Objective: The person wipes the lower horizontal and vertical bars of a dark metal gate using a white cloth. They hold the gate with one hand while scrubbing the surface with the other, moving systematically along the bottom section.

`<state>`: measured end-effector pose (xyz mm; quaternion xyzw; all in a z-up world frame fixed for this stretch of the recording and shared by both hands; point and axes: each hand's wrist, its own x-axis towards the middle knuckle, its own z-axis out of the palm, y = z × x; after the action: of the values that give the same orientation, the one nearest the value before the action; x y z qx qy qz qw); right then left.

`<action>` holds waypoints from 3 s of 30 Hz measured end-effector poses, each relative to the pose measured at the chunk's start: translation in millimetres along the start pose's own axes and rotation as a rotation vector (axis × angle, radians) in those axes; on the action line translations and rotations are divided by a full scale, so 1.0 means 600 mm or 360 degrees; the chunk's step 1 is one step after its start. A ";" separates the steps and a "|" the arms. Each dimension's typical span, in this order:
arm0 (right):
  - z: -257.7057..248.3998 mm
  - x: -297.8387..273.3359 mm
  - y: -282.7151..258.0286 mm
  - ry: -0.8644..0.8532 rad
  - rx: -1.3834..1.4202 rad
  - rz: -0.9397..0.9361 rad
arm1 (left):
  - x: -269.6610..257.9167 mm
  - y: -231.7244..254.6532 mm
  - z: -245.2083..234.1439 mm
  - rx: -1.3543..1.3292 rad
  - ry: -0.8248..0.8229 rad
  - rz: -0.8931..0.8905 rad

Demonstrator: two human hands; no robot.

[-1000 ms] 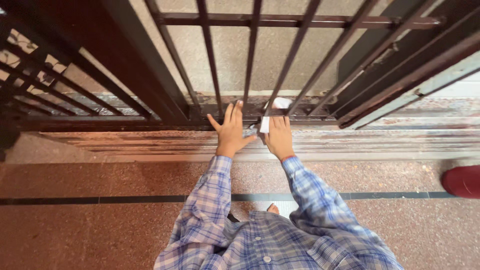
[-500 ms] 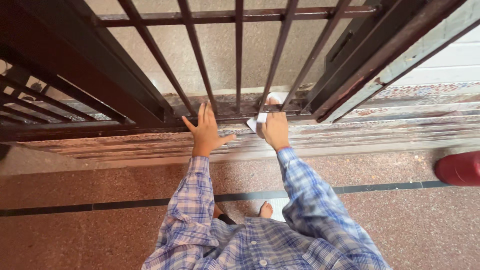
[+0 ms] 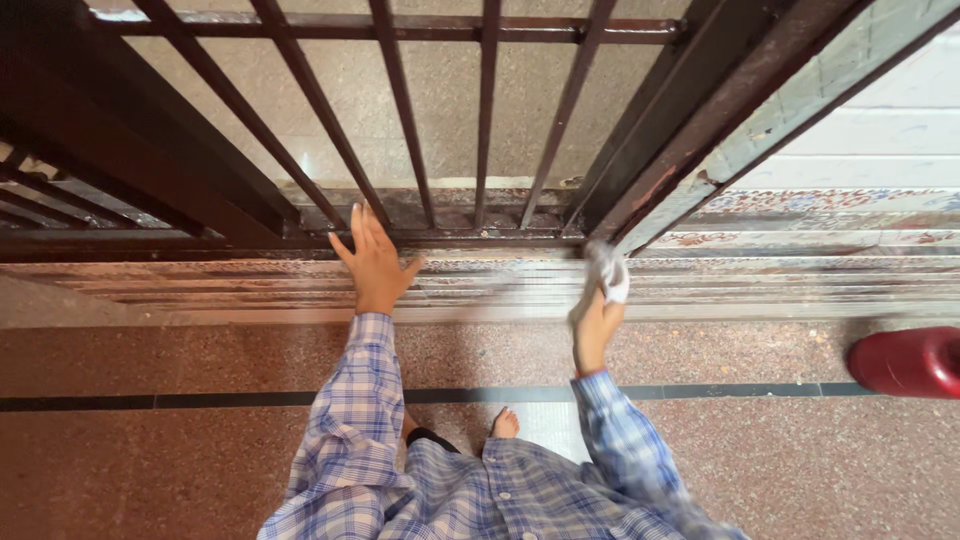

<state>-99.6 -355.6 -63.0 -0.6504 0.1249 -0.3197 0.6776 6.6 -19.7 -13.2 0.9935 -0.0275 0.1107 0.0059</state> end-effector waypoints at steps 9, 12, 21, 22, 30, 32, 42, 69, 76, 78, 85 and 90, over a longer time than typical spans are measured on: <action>0.073 0.072 -0.084 -0.0686 -0.1940 -0.0378 | 0.002 0.004 0.003 0.0008 -0.0058 -0.0061; 0.075 0.089 -0.073 -0.0798 -0.1785 -0.0316 | 0.002 0.004 0.005 -0.0017 -0.0049 -0.0065; 0.080 0.141 -0.047 -0.0885 -0.1645 -0.0308 | 0.003 0.006 0.006 0.0012 -0.0114 -0.0093; 0.074 0.133 -0.046 -0.0838 -0.1636 -0.0475 | 0.003 0.005 0.007 0.0002 -0.0119 -0.0090; 0.043 0.078 -0.075 -0.0864 -0.1486 -0.0151 | 0.004 0.002 0.014 -0.0028 -0.0074 -0.0055; 0.051 0.100 -0.059 -0.0878 -0.1442 -0.0201 | 0.006 0.000 0.015 -0.0025 -0.0079 -0.0061; 0.026 0.098 0.014 -0.0767 -0.1128 -0.0183 | 0.006 0.001 0.012 0.0045 -0.0150 -0.0068; 0.095 0.306 -0.447 0.0177 -0.1997 -0.1104 | 0.004 -0.006 0.045 0.0182 -0.0005 -0.0021; 0.068 0.276 -0.256 0.0095 -0.1914 -0.1044 | 0.005 -0.005 0.040 0.0169 -0.0034 -0.0035; 0.059 0.261 -0.196 0.0020 -0.1858 -0.1034 | 0.008 -0.003 0.035 0.0149 -0.0043 -0.0043; 0.001 0.171 -0.035 -0.0342 -0.1871 -0.0984 | 0.003 -0.002 0.024 0.0133 -0.0021 -0.0038; -0.043 0.101 0.017 -0.0598 -0.1926 -0.0896 | 0.005 0.001 0.010 0.0050 -0.0063 -0.0041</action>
<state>-65.9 -412.8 -61.2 -0.9660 -0.0118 -0.2395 0.0970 10.6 -20.7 -18.4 0.9957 -0.0130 0.0914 -0.0089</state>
